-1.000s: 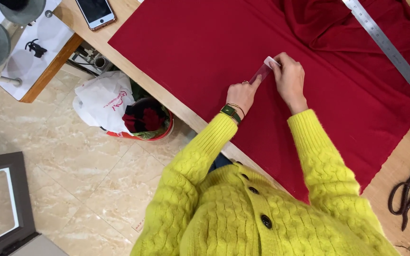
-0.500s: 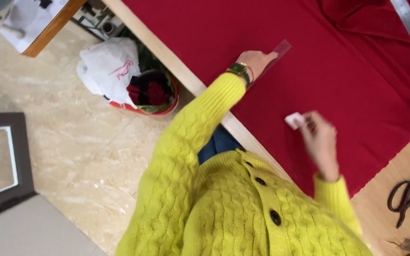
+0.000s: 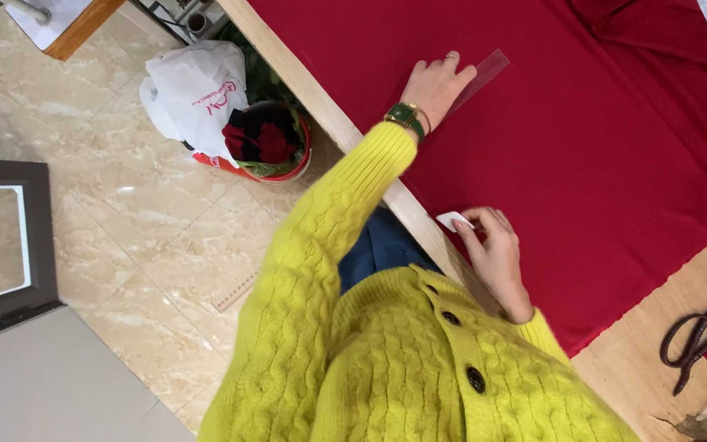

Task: Measuring, marking with chalk, and cutting red fabric on a professional cutting table.

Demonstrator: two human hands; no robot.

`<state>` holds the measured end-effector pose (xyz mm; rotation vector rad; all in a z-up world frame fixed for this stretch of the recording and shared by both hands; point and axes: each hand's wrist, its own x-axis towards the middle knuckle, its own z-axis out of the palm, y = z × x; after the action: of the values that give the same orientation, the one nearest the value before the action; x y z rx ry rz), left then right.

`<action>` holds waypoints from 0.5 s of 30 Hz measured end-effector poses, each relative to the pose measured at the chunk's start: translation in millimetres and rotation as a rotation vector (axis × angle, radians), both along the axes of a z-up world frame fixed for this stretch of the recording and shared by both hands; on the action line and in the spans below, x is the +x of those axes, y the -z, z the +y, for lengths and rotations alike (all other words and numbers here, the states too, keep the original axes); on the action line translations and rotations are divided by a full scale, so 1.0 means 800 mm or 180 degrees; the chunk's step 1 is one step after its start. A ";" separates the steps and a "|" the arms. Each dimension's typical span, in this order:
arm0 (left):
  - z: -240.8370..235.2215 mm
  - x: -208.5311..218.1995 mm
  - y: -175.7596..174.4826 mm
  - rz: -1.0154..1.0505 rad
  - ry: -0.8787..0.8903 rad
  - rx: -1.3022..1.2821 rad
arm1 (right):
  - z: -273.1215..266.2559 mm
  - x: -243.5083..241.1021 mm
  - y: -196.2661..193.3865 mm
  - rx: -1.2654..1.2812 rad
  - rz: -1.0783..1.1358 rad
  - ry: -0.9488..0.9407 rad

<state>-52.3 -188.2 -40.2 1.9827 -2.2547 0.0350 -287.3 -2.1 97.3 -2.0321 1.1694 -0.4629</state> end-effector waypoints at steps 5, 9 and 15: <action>0.037 -0.014 -0.033 -0.0328 -0.0564 -0.0610 | -0.046 0.047 0.020 -0.0535 -0.0129 -0.0783; 0.086 0.014 -0.067 0.0516 -0.1126 -0.0769 | -0.088 0.084 0.036 -0.0455 -0.0071 -0.1155; 0.271 0.057 -0.112 0.1597 -0.1726 -0.0624 | -0.107 0.095 0.036 -0.0468 0.0087 -0.1111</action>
<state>-6.5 28.2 49.7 2.1303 -1.3294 -0.1599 -211.6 -87.7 68.3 -2.3172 0.7897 -0.3554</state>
